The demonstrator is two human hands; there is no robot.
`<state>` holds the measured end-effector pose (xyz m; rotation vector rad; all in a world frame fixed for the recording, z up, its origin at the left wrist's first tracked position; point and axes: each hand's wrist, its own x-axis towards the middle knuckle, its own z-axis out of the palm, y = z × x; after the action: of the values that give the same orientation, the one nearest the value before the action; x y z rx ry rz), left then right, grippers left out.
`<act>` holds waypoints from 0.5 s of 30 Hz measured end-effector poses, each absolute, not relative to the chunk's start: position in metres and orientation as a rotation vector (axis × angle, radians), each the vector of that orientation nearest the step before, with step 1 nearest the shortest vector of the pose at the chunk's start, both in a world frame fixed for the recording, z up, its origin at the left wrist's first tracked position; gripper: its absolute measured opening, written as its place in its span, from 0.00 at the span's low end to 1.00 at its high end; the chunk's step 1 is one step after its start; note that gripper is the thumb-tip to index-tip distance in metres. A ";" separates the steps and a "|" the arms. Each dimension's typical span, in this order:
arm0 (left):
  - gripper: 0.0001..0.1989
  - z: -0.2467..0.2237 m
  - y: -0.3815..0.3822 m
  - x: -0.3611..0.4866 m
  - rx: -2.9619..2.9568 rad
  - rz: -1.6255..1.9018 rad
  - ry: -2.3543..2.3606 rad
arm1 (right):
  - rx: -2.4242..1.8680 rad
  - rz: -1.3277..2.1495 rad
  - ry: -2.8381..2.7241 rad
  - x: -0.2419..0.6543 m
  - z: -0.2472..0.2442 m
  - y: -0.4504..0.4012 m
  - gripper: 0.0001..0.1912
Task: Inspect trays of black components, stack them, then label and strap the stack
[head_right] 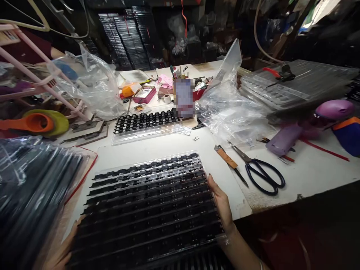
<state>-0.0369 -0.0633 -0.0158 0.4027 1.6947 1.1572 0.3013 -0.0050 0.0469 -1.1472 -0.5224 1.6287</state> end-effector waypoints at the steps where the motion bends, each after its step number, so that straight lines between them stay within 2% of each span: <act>1: 0.34 -0.016 -0.064 -0.036 0.426 1.178 1.685 | -1.168 1.619 -0.518 0.302 0.045 -0.006 0.21; 7: 0.25 -0.005 -0.056 -0.018 0.406 1.193 1.475 | -1.361 1.491 -0.532 0.312 0.024 -0.012 0.20; 15: 0.22 0.013 -0.045 -0.004 0.250 1.267 1.187 | -1.500 1.530 -0.752 0.331 0.028 -0.006 0.28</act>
<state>-0.0043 -0.0451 0.0134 0.2498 1.1875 1.2672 0.3314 -0.0062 0.0276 -1.4997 -0.7516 1.5304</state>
